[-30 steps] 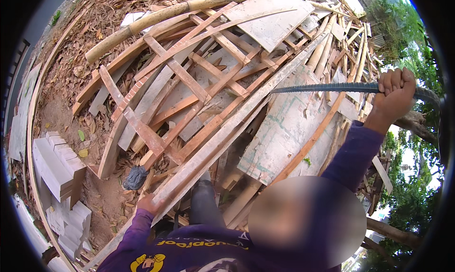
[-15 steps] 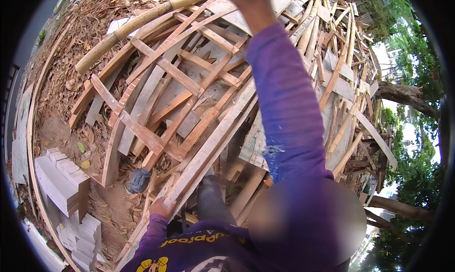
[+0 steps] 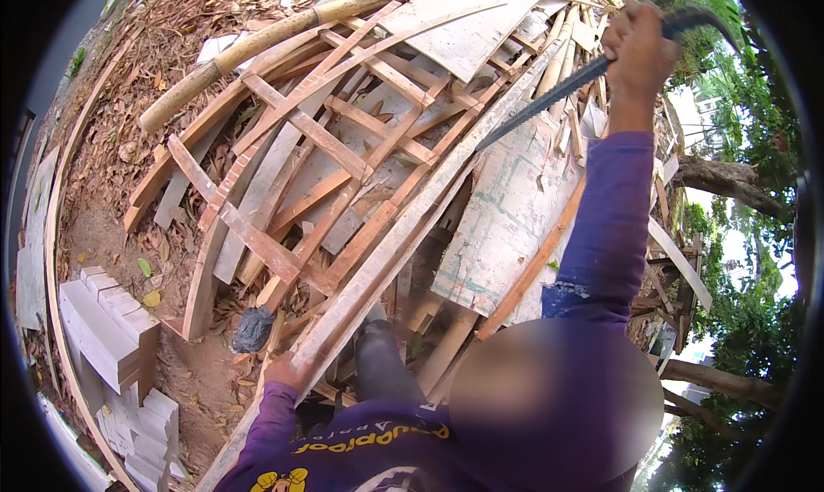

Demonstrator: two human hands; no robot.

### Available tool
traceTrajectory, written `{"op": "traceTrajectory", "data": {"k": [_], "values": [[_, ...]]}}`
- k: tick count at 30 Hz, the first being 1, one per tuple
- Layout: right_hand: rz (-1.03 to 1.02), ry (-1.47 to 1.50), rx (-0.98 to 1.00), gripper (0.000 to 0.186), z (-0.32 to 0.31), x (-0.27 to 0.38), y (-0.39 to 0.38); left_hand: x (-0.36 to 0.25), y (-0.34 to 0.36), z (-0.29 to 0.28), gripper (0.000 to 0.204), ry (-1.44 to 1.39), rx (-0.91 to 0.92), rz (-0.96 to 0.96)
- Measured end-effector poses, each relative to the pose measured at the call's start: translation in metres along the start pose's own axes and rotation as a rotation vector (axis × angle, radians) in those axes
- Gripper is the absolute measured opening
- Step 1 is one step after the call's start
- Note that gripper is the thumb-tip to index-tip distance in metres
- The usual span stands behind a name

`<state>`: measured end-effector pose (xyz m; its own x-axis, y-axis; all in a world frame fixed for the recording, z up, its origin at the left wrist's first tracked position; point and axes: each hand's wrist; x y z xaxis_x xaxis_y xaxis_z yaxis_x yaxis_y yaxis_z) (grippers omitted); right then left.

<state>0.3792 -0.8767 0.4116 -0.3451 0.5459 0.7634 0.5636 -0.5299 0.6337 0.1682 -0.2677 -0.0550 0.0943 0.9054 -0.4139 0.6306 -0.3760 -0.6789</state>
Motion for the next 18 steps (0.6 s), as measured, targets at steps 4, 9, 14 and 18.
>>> {"op": "traceTrajectory", "data": {"k": [4, 9, 14, 18], "values": [[0.075, 0.295, -0.095, 0.030, -0.110, -0.010, -0.006, 0.003, 0.010, -0.026, 0.065, 0.080, -0.004, -0.038], [0.193, 0.173, -0.489, 0.038, -0.304, -0.027, -0.096, 0.002, 0.031, -0.050, 0.064, 0.029, -0.007, 0.003], [0.153, 0.260, -0.155, 0.038, -0.255, -0.001, -0.071, -0.009, 0.016, -0.018, 0.067, 0.101, -0.049, 0.014], [0.190, 0.273, 0.012, 0.034, -0.133, 0.021, -0.052, -0.008, -0.002, -0.012, 0.078, -0.072, 0.120, -0.109]]}}
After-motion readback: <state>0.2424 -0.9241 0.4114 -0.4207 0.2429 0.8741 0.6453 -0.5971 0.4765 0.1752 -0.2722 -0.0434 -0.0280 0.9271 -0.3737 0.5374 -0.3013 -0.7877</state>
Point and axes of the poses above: each hand's wrist, its own y-axis towards the middle knuckle, its own z-axis out of the palm, x = y × z, and after that the axes turned 6 degrees about x, right-handed
